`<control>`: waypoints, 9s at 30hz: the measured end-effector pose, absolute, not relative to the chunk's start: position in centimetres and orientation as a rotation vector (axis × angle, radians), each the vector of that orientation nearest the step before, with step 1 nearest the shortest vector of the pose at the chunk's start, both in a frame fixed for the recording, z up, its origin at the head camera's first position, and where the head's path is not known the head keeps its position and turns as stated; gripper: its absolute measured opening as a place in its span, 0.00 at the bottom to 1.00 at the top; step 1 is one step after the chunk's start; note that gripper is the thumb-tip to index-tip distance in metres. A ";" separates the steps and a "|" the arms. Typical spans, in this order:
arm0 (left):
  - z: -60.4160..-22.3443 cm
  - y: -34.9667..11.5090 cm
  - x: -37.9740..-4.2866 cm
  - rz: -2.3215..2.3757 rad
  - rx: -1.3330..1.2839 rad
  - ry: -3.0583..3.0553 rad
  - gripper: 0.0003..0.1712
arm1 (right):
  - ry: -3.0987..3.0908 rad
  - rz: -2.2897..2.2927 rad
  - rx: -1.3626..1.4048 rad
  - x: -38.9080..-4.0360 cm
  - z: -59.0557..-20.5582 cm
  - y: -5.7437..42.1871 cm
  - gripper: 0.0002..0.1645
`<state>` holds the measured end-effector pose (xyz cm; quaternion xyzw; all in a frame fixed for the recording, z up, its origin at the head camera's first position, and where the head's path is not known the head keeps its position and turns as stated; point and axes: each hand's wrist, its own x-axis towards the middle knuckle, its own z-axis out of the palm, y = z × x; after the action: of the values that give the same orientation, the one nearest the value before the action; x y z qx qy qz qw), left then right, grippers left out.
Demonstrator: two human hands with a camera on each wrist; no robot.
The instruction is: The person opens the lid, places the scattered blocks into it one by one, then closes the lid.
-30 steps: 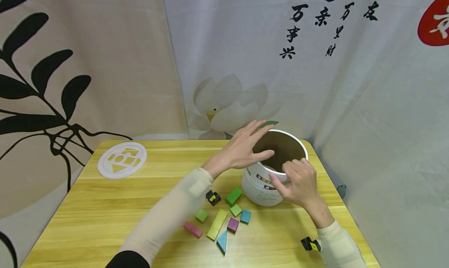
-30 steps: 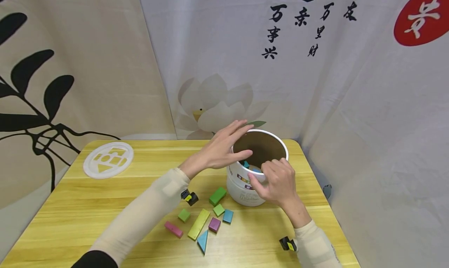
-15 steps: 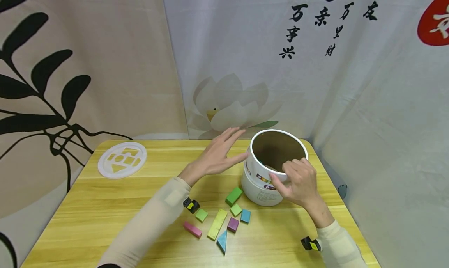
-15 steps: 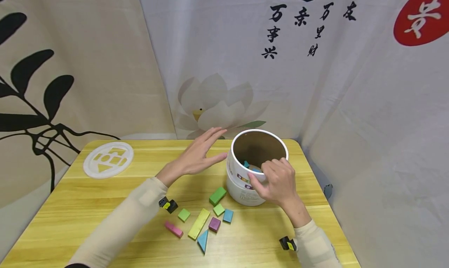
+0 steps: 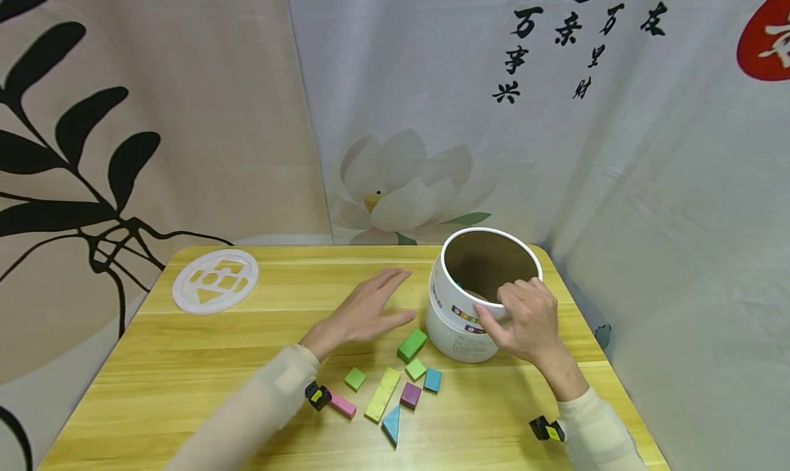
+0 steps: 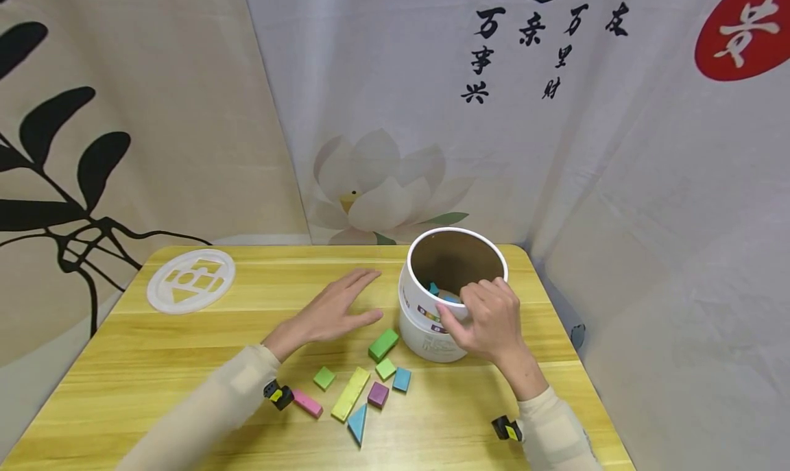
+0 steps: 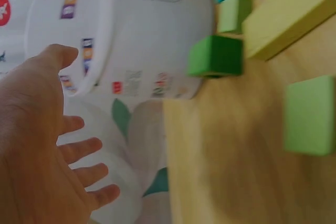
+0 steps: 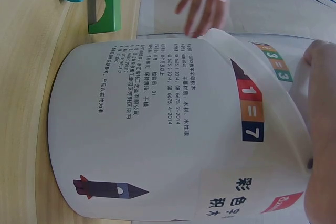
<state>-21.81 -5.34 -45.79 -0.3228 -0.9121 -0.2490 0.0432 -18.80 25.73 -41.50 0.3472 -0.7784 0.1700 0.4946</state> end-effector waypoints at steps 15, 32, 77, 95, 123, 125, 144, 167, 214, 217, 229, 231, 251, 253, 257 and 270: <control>-49.7 -3.6 -19.6 -0.624 -1.050 -2.943 0.47 | -1.890 0.415 0.840 -18.8 -41.6 25.8 0.30; -51.4 -2.7 -20.0 -0.621 -1.143 -2.920 0.32 | -1.886 0.412 0.842 -18.8 -41.6 25.8 0.29; -47.1 -6.1 -20.1 -0.926 -1.057 -2.780 0.27 | -1.907 0.420 0.835 -19.0 -42.8 26.3 0.30; -40.2 -6.4 -22.5 -0.996 -1.035 -2.465 0.26 | -1.865 0.413 0.847 -18.7 -41.7 25.6 0.29; -33.8 2.6 -25.3 -0.928 -1.194 -2.351 0.27 | -1.872 0.408 0.858 -18.7 -41.7 25.8 0.29; -33.7 3.2 -25.4 -0.916 -1.202 -2.364 0.28 | -1.870 0.413 0.859 -18.8 -41.7 25.8 0.29; -34.3 6.7 -26.2 -0.800 -1.279 -2.477 0.26 | -1.860 0.416 0.860 -18.7 -41.5 25.7 0.30; -35.0 6.3 -25.8 -0.579 -1.194 -2.619 0.44 | -1.854 0.407 0.861 -18.7 -41.4 25.7 0.29; -44.2 -10.5 -17.9 -0.719 -1.063 -2.648 0.42 | -1.869 0.422 0.844 -18.8 -41.8 25.5 0.29; -45.4 -12.2 -16.3 -0.730 -1.037 -2.701 0.42 | -1.866 0.422 0.847 -18.8 -41.8 25.4 0.29; -49.5 -15.6 -11.2 -0.715 -1.094 -2.731 0.42 | -1.865 0.417 0.842 -19.0 -41.8 25.0 0.29; -50.1 -16.0 -10.7 -0.715 -1.112 -2.726 0.42 | -1.864 0.420 0.840 -19.1 -41.9 25.0 0.29; -52.7 -17.5 -9.6 -0.753 -1.161 -2.643 0.20 | -1.871 0.418 0.820 -19.5 -42.0 24.5 0.29; -52.9 -17.5 -9.8 -0.760 -1.162 -2.641 0.17 | -1.870 0.417 0.819 -19.6 -42.0 24.5 0.29; -53.1 -17.6 -9.9 -0.723 -1.144 -2.659 0.13 | -1.872 0.413 0.819 -19.5 -42.0 24.4 0.29; -53.5 -17.3 -10.1 -0.680 -1.140 -2.648 0.09 | -1.869 0.407 0.818 -19.5 -42.0 24.4 0.29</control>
<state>-10.10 -17.29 -53.48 -0.3833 -0.8903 -0.2288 0.0896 -19.46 24.38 -41.97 0.3393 -0.7749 0.1688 0.5059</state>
